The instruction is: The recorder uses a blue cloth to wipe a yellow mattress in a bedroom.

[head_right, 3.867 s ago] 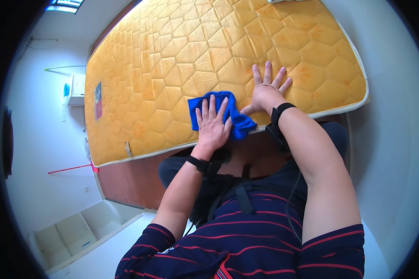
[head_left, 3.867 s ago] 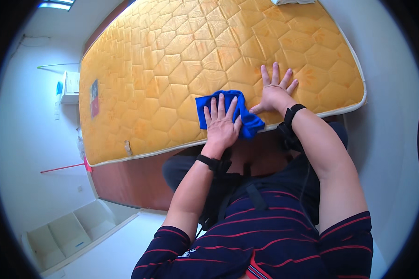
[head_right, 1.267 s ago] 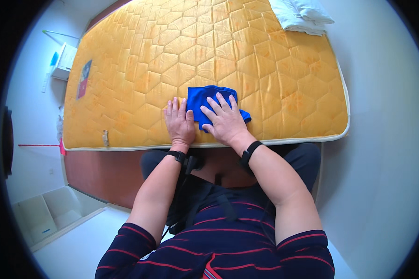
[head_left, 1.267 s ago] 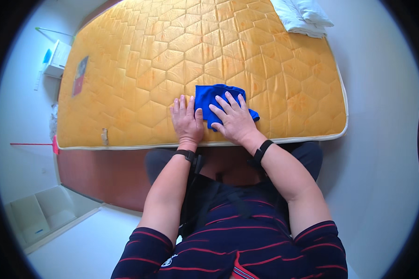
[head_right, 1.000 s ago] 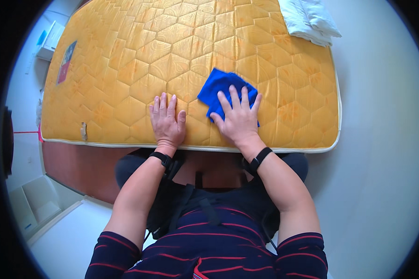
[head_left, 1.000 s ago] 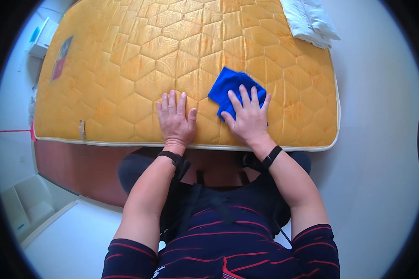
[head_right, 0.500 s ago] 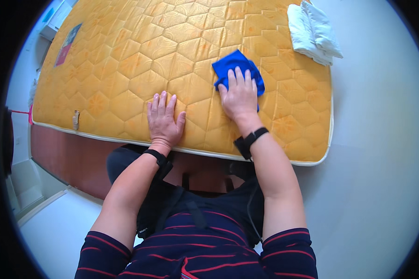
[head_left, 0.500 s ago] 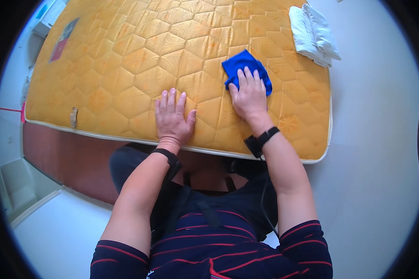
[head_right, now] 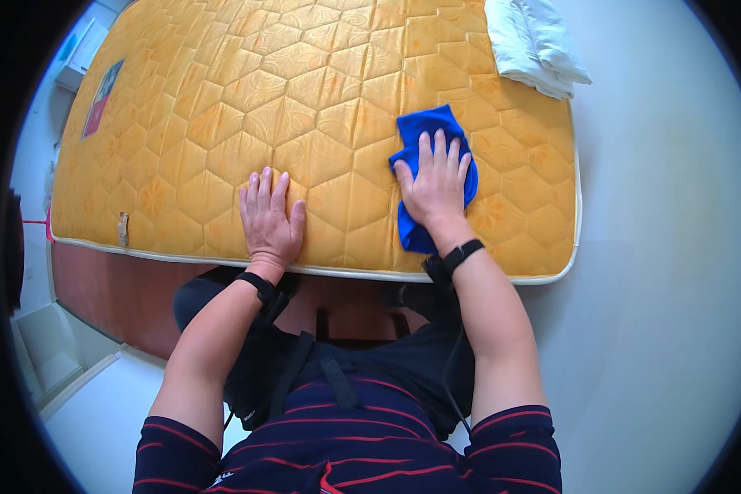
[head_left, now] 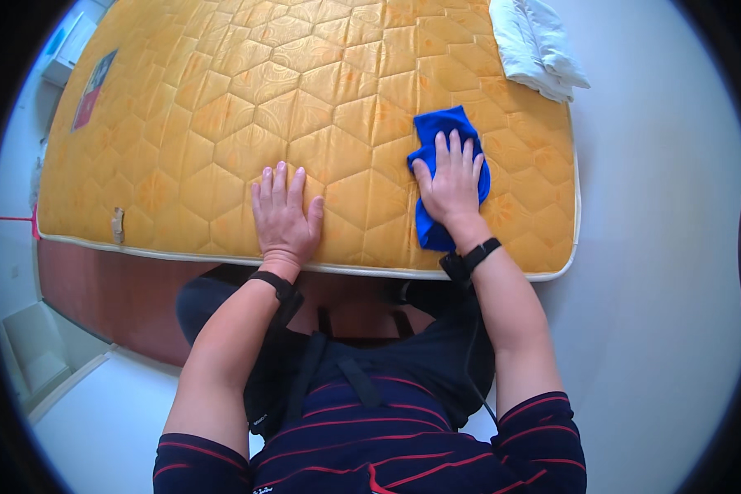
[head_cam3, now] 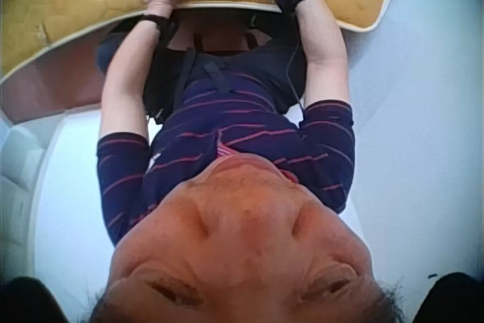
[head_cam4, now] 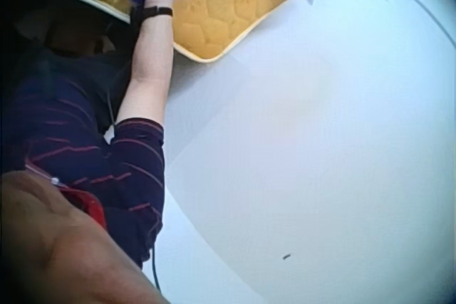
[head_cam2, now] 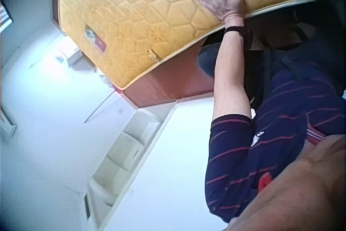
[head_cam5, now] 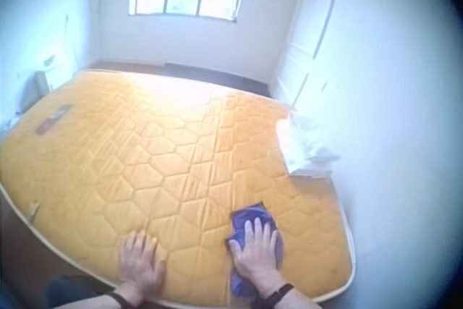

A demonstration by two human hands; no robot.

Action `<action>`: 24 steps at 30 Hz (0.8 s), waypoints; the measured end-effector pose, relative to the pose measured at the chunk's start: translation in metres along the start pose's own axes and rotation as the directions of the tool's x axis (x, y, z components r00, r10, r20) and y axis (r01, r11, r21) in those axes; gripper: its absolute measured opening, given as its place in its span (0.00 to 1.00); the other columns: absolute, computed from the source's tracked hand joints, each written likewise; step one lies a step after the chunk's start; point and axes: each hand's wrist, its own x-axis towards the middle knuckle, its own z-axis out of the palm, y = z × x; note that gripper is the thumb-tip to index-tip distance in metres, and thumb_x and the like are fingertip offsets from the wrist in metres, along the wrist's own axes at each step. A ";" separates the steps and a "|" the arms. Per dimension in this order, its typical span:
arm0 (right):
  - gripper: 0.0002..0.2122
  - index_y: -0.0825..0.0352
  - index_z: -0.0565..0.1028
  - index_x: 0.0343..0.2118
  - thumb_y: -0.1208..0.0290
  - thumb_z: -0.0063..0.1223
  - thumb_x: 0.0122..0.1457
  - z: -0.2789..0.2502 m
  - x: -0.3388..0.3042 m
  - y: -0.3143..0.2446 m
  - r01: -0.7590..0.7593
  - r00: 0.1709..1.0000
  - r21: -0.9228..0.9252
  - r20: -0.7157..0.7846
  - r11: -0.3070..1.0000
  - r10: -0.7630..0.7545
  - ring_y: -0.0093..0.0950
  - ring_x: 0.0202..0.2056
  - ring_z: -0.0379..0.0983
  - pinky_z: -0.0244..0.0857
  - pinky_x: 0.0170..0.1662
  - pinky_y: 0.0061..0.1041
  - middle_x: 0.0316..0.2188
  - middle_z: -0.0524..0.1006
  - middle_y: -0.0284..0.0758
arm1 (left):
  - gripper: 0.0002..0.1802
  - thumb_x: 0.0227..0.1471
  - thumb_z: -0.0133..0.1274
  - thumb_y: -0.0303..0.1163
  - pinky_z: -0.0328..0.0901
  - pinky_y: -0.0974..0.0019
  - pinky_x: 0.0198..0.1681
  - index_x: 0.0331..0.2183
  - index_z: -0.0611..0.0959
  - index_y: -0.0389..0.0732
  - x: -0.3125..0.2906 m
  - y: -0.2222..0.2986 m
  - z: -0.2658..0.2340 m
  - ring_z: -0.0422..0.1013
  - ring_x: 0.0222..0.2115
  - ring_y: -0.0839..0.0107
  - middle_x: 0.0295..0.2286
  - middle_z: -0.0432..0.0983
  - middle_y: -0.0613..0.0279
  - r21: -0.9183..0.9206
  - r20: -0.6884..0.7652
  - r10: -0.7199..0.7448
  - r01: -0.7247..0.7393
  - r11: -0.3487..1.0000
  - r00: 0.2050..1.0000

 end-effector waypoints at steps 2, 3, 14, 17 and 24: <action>0.37 0.64 0.64 0.75 0.42 0.50 0.71 0.012 0.033 0.004 -0.038 0.999 -0.016 0.007 0.999 0.038 0.59 0.75 0.53 0.40 0.76 0.65 0.76 0.60 0.51 | 0.34 0.68 0.51 0.53 0.44 0.37 0.77 0.66 0.76 0.44 0.000 -0.001 -0.001 0.55 0.73 0.43 0.69 0.65 0.45 0.006 0.013 -0.006 0.006 1.000 1.000; 0.37 0.64 0.64 0.75 0.41 0.49 0.71 0.015 0.049 0.007 -0.053 0.999 -0.017 0.009 0.998 0.053 0.58 0.76 0.53 0.41 0.77 0.64 0.76 0.61 0.50 | 0.34 0.68 0.50 0.52 0.44 0.37 0.77 0.66 0.76 0.44 0.000 -0.002 0.000 0.55 0.73 0.42 0.70 0.64 0.45 0.003 0.012 0.004 -0.004 1.000 1.000; 0.41 0.55 0.63 0.77 0.30 0.40 0.70 0.046 0.193 0.049 -0.193 0.980 0.054 0.064 0.980 0.190 0.48 0.78 0.51 0.39 0.79 0.55 0.79 0.58 0.42 | 0.35 0.67 0.51 0.52 0.42 0.35 0.77 0.68 0.73 0.44 0.001 0.000 0.001 0.52 0.74 0.41 0.71 0.61 0.45 0.004 0.049 0.010 -0.010 1.000 0.999; 0.42 0.56 0.63 0.77 0.29 0.43 0.69 0.041 0.186 0.045 -0.195 0.981 0.137 0.028 0.971 0.193 0.48 0.78 0.50 0.39 0.79 0.55 0.79 0.58 0.43 | 0.36 0.66 0.52 0.51 0.42 0.36 0.77 0.68 0.73 0.44 0.002 0.000 0.001 0.52 0.74 0.42 0.71 0.61 0.45 0.002 0.045 0.009 -0.009 1.000 0.999; 0.34 0.56 0.70 0.71 0.41 0.53 0.68 0.023 0.110 0.031 -0.130 0.990 0.073 -0.039 0.989 0.133 0.49 0.75 0.58 0.49 0.76 0.55 0.75 0.64 0.44 | 0.36 0.66 0.54 0.50 0.42 0.36 0.77 0.68 0.73 0.44 0.000 -0.001 0.002 0.52 0.74 0.42 0.71 0.62 0.45 -0.004 -0.002 0.021 -0.021 1.000 1.000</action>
